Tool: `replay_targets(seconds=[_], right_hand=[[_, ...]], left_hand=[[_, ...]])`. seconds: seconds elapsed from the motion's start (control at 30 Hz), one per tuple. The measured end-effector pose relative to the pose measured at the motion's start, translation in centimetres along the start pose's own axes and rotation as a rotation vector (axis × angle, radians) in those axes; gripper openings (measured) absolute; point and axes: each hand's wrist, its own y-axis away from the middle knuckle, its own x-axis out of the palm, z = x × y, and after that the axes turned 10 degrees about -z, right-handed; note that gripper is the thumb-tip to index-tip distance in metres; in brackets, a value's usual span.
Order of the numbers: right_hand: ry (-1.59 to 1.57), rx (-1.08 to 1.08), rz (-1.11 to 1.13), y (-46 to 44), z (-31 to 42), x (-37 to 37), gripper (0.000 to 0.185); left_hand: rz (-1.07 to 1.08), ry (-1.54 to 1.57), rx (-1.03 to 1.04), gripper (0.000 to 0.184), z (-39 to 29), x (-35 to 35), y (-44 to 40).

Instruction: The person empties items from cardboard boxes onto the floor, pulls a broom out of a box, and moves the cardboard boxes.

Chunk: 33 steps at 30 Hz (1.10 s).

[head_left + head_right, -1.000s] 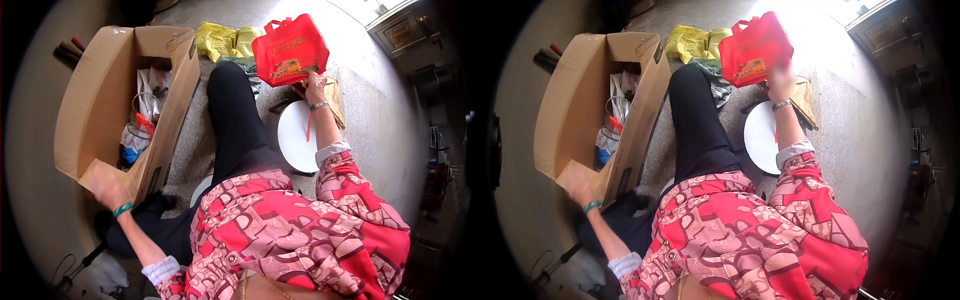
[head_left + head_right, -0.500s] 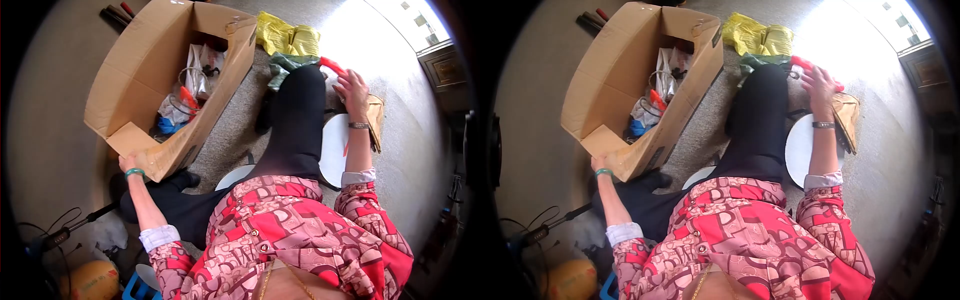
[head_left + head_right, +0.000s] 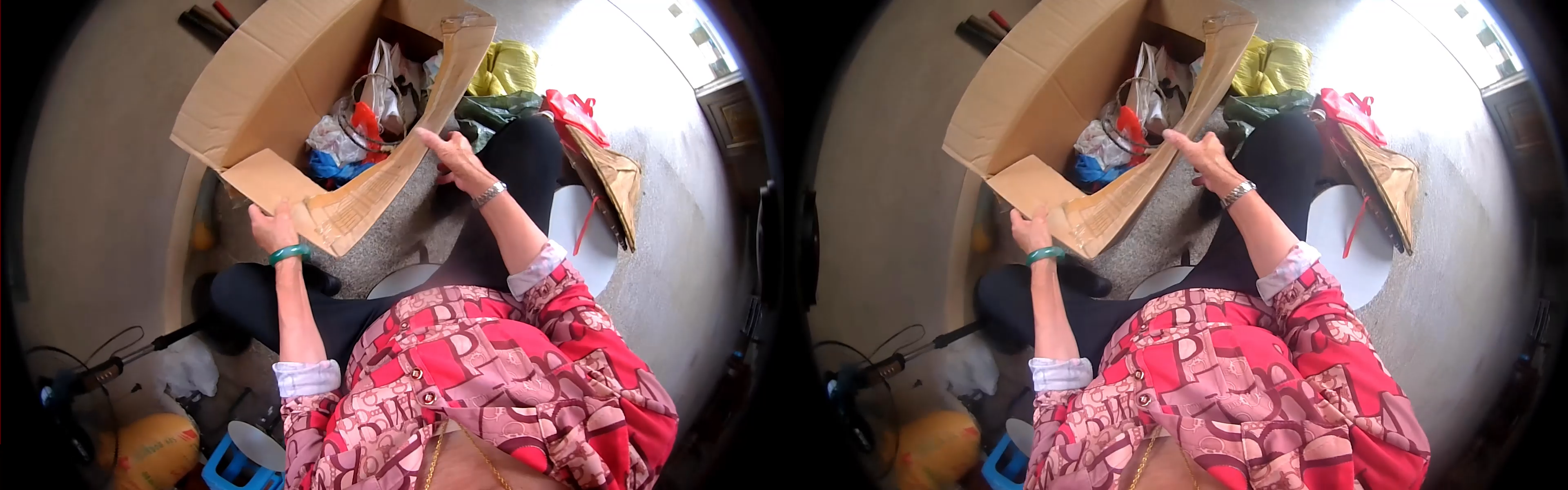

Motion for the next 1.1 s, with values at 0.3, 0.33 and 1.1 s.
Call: replay_targets(seconds=[0.3, 0.33, 1.1], right_hand=[[-0.382, 0.054, -0.076, 2.1, -3.6, 7.8, 0.032], [-0.389, 0.049, -0.081, 2.0, -3.9, 8.0, 0.032], [-0.176, -0.016, -0.256, 0.2, -3.2, 10.4, 0.032]], left_hand=[[0.187, 0.067, 0.043, 0.041, 2.8, -1.5, -3.2], [0.183, 0.135, 0.05, 0.042, 3.1, -1.3, -3.8], [0.351, 0.55, -0.276, 0.058, 8.0, 5.7, -16.4]])
